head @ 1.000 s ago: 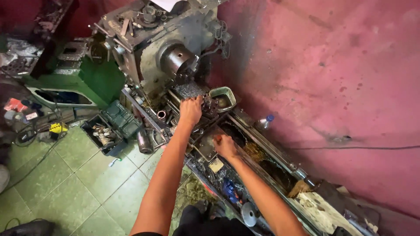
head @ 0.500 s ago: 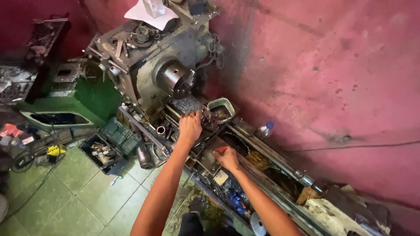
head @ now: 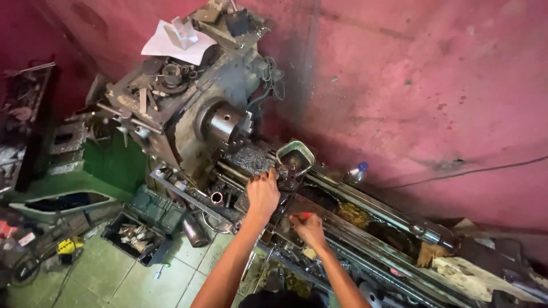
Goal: Cleaning metal shavings from a lathe and polishing a machined part with a brush.
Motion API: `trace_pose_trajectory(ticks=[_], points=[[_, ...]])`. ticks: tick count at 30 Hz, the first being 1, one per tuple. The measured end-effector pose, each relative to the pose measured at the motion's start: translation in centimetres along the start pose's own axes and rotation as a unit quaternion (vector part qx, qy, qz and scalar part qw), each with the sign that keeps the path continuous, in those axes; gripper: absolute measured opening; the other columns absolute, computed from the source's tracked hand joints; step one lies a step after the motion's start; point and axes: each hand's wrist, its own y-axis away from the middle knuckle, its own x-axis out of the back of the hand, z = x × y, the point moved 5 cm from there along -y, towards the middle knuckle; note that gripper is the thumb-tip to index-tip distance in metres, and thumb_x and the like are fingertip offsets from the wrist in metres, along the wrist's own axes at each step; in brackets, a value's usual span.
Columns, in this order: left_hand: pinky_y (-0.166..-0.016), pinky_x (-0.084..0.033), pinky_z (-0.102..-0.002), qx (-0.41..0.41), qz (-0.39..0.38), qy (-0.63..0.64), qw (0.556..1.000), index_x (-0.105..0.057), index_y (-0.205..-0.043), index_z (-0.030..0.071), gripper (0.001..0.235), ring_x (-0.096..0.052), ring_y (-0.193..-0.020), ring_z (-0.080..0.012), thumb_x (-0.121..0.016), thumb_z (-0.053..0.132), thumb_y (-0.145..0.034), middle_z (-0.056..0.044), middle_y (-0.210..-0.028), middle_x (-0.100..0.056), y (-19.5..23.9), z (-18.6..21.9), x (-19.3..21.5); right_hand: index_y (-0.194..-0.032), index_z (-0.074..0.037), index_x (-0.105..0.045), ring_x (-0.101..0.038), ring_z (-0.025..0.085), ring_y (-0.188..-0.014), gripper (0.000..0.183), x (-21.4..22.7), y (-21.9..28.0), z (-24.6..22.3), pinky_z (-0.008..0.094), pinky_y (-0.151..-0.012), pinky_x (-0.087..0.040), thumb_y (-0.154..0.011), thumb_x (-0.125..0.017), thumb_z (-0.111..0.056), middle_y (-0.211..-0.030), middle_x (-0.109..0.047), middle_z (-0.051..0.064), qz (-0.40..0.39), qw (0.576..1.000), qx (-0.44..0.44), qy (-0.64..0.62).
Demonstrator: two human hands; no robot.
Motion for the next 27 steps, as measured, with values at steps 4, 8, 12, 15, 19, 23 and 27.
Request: trace_pose_trajectory(ticks=[4, 8, 12, 15, 19, 23, 27], points=[[-0.080, -0.055, -0.050, -0.009, 0.018, 0.010, 1.000, -0.064, -0.123, 0.012, 0.039, -0.075, -0.082, -0.0349, -0.049, 0.017, -0.087, -0.011, -0.089, -0.075, -0.3, 0.2, 1.0, -0.067, -0.007, -0.073, -0.078, 0.031, -0.068, 0.032, -0.9, -1.5, 5.7, 0.040, -0.065, -0.061, -0.080, -0.081, -0.036, -0.062, -0.072, 0.017, 0.057, 0.994, 0.038, 0.086], [-0.053, -0.055, -0.032, 0.013, -0.031, 0.036, 0.999, -0.062, -0.124, 0.007, 0.043, -0.057, -0.047, -0.0163, -0.054, -0.005, -0.084, -0.006, -0.070, -0.068, -0.5, 0.4, 3.2, -0.073, -0.011, -0.064, -0.058, 0.013, -0.050, 0.039, -0.2, -1.2, 6.6, 0.032, -0.049, -0.047, -0.092, -0.069, -0.046, -0.065, -0.067, 0.000, 0.092, 0.985, 0.100, 0.111], [-0.073, -0.061, -0.043, 0.020, -0.001, 0.086, 0.996, -0.063, -0.131, 0.002, 0.044, -0.065, -0.048, -0.0191, -0.052, -0.005, -0.090, -0.014, -0.078, -0.076, -0.4, 0.2, 3.0, -0.075, -0.011, -0.067, -0.058, 0.008, -0.036, 0.026, -2.0, -0.6, 5.6, 0.023, -0.030, -0.043, -0.097, -0.068, -0.024, -0.058, -0.068, 0.000, 0.044, 0.976, 0.194, 0.088], [-0.062, -0.060, -0.039, -0.011, 0.029, 0.049, 0.998, -0.066, -0.126, 0.002, 0.037, -0.071, -0.057, -0.0224, -0.057, -0.001, -0.091, -0.016, -0.082, -0.077, -0.4, 0.3, 3.0, -0.071, -0.011, -0.076, -0.056, 0.010, -0.046, 0.030, -3.0, -0.9, 3.8, 0.035, -0.050, -0.040, -0.094, -0.066, -0.028, -0.056, -0.068, 0.000, 0.001, 0.994, 0.078, 0.071], [-0.063, -0.060, -0.037, 0.002, -0.012, 0.040, 0.999, -0.062, -0.134, 0.004, 0.044, -0.065, -0.050, -0.0186, -0.057, -0.002, -0.090, -0.016, -0.088, -0.077, -0.5, 0.2, 2.8, -0.064, -0.013, -0.063, -0.044, 0.014, -0.053, 0.035, -0.8, 0.4, 1.5, 0.034, -0.053, -0.030, -0.095, -0.069, -0.029, -0.058, -0.054, -0.001, -0.016, 0.999, -0.035, 0.012], [-0.062, -0.059, -0.036, -0.009, 0.027, 0.045, 0.999, -0.064, -0.132, 0.002, 0.043, -0.070, -0.056, -0.0204, -0.060, -0.002, -0.089, -0.018, -0.087, -0.078, -0.3, 0.3, 3.0, -0.079, -0.006, -0.072, -0.059, 0.009, -0.044, 0.026, -0.2, 0.2, 5.3, 0.020, -0.035, -0.040, -0.099, -0.067, -0.022, -0.068, -0.075, 0.005, 0.034, 0.995, 0.028, -0.088], [-0.066, -0.061, -0.037, 0.004, 0.023, 0.063, 0.998, -0.064, -0.130, 0.001, 0.042, -0.065, -0.048, -0.0191, -0.053, -0.006, -0.091, -0.014, -0.074, -0.076, -0.4, 0.5, 3.8, -0.066, -0.012, -0.066, -0.062, 0.017, -0.045, 0.038, -0.8, -1.5, 7.5, 0.033, -0.051, -0.051, -0.091, -0.071, -0.040, -0.059, -0.069, 0.002, 0.166, 0.961, 0.121, 0.185]])
